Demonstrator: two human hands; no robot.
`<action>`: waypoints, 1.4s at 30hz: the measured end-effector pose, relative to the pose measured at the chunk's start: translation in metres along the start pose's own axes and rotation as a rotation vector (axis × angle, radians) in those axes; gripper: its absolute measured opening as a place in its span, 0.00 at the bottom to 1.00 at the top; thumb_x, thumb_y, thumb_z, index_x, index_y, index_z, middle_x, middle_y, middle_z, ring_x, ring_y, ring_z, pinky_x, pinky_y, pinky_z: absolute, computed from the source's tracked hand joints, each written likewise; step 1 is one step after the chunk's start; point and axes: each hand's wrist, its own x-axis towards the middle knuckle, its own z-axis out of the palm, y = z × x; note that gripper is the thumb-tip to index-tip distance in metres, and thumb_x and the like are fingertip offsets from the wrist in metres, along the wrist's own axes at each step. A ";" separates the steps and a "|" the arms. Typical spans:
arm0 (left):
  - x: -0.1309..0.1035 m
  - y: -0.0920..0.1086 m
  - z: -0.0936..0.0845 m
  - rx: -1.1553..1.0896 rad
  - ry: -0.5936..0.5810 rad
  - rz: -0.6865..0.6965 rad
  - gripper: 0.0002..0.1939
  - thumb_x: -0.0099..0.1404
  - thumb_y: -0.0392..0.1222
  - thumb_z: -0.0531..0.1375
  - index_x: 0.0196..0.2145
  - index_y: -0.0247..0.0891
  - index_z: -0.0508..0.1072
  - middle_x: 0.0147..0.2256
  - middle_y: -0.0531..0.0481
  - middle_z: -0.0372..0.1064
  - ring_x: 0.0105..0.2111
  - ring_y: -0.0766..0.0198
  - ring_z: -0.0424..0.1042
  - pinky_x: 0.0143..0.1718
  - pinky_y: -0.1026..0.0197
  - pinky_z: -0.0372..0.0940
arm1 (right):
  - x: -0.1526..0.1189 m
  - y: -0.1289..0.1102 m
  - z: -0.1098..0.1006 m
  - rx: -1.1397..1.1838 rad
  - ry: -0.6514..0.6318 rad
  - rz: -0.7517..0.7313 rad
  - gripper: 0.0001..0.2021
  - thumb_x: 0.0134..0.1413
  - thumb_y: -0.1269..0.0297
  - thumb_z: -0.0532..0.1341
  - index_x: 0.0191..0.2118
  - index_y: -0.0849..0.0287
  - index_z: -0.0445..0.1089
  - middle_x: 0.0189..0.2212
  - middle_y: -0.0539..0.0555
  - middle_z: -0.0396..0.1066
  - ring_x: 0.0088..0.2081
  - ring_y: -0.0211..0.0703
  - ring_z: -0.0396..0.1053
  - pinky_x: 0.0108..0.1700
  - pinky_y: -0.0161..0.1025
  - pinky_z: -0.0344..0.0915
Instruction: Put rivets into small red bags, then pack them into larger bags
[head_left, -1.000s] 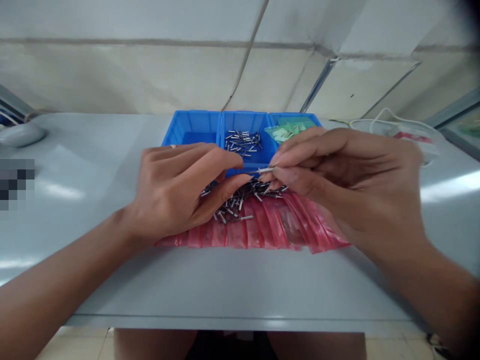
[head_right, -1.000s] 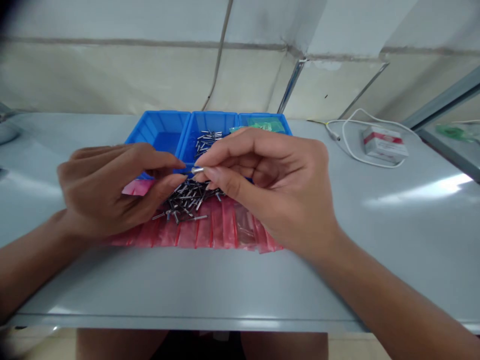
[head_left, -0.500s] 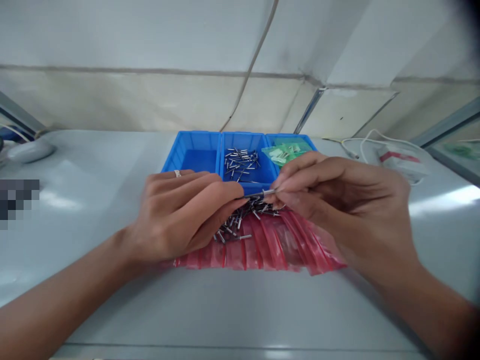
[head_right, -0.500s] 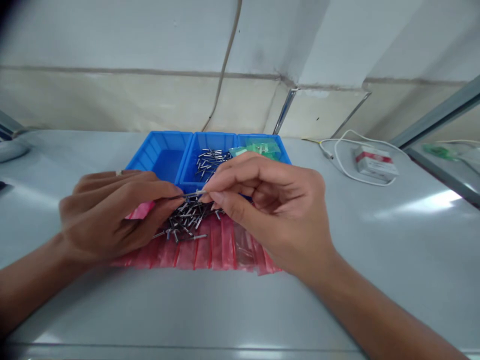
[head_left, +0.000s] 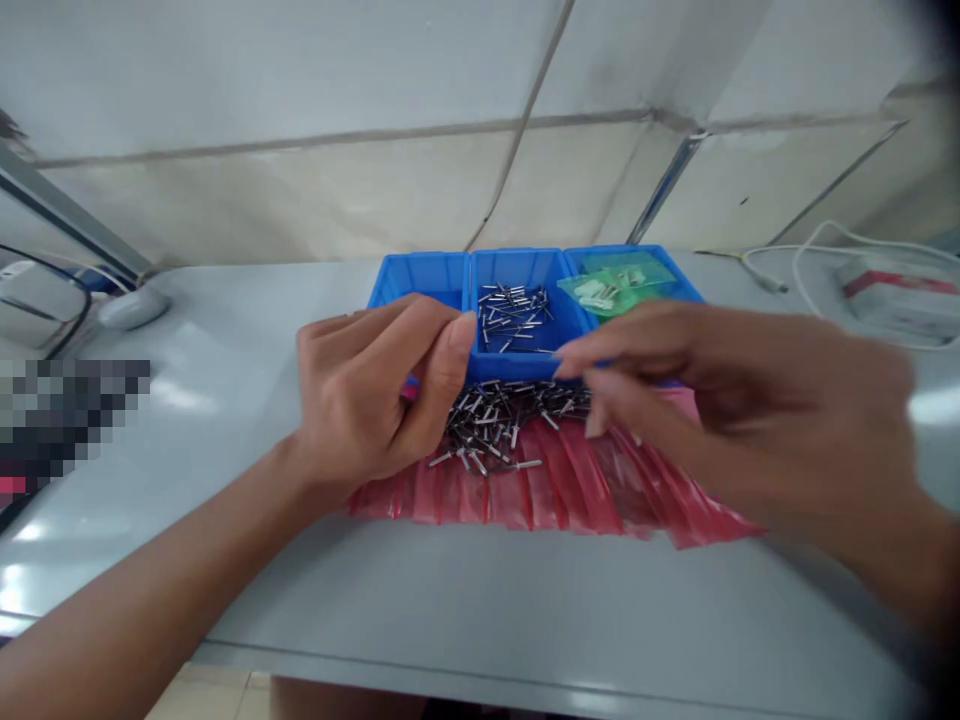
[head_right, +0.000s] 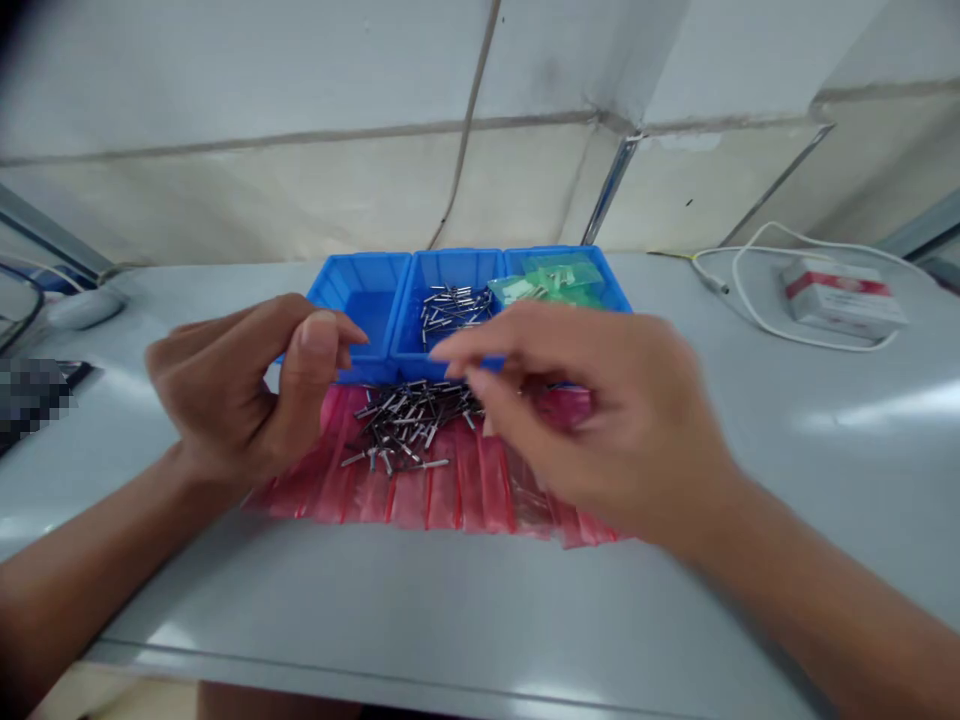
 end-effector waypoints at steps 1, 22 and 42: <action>0.000 0.001 0.000 0.011 -0.007 0.015 0.15 0.83 0.37 0.58 0.35 0.42 0.76 0.24 0.57 0.72 0.21 0.69 0.68 0.24 0.58 0.58 | -0.001 0.002 0.001 -0.167 -0.110 -0.147 0.12 0.73 0.73 0.65 0.55 0.54 0.82 0.47 0.50 0.85 0.41 0.42 0.85 0.39 0.38 0.83; 0.001 0.003 0.002 0.035 -0.040 0.164 0.13 0.80 0.34 0.60 0.35 0.38 0.77 0.25 0.56 0.73 0.21 0.71 0.64 0.24 0.60 0.58 | -0.003 -0.003 0.012 -0.334 -0.108 -0.248 0.13 0.74 0.76 0.63 0.57 0.57 0.80 0.44 0.51 0.83 0.44 0.37 0.80 0.48 0.34 0.76; -0.001 0.006 -0.004 0.109 -0.086 0.252 0.02 0.79 0.37 0.66 0.46 0.42 0.77 0.30 0.55 0.79 0.28 0.65 0.79 0.28 0.57 0.64 | 0.002 -0.019 0.010 0.400 0.057 0.239 0.09 0.65 0.70 0.75 0.48 0.52 0.81 0.43 0.46 0.83 0.44 0.36 0.82 0.50 0.35 0.84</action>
